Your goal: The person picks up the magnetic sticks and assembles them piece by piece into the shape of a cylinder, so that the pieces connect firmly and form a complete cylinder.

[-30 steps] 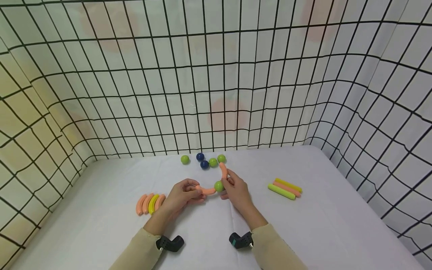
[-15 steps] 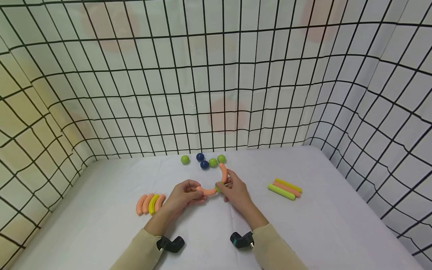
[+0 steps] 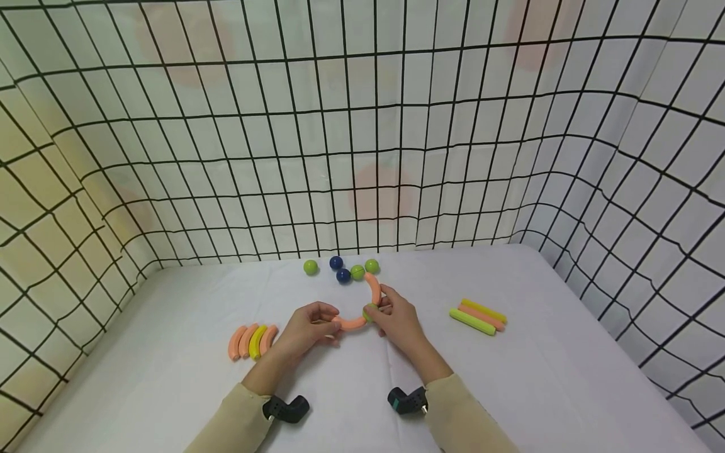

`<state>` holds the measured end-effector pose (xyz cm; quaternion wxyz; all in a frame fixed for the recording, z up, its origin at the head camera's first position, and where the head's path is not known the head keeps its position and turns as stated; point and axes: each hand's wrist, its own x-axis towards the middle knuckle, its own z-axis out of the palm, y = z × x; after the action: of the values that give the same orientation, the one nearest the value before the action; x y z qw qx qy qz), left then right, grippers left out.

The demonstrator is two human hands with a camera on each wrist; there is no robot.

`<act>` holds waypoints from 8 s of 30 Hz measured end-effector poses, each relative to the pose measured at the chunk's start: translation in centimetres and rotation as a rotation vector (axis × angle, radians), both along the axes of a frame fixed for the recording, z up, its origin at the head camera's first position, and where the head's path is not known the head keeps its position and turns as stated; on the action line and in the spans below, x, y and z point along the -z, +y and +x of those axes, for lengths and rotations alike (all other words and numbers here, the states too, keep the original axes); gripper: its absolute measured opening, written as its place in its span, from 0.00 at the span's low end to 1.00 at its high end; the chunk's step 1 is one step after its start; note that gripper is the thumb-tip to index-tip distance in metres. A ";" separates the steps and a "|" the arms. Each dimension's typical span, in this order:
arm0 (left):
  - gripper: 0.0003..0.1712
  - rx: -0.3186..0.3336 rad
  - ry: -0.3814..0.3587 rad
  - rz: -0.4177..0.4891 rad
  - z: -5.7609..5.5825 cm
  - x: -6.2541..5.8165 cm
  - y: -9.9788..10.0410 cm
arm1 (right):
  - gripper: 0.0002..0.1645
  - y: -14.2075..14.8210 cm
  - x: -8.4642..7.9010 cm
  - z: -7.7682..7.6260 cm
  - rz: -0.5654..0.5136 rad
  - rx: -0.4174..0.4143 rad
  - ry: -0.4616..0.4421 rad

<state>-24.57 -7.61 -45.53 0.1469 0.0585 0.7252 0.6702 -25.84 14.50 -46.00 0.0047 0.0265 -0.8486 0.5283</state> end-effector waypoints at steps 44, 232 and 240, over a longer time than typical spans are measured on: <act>0.17 0.006 0.038 -0.065 0.1 -0.5 -0.2 | 0.34 0.5 -0.4 0.3 0.224 -0.033 0.077; 0.19 -0.342 0.229 -0.316 -3.5 -0.9 1.8 | 0.17 1.7 0.9 0.0 0.372 -0.069 0.228; 0.23 -0.355 0.250 -0.281 -5.7 -0.5 2.4 | 0.17 1.7 1.0 -0.1 0.370 -0.070 0.223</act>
<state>-30.27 -5.17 -45.00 -0.0572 -0.0085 0.8225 0.5658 -25.89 16.25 -47.01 0.0755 0.1147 -0.9239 0.3573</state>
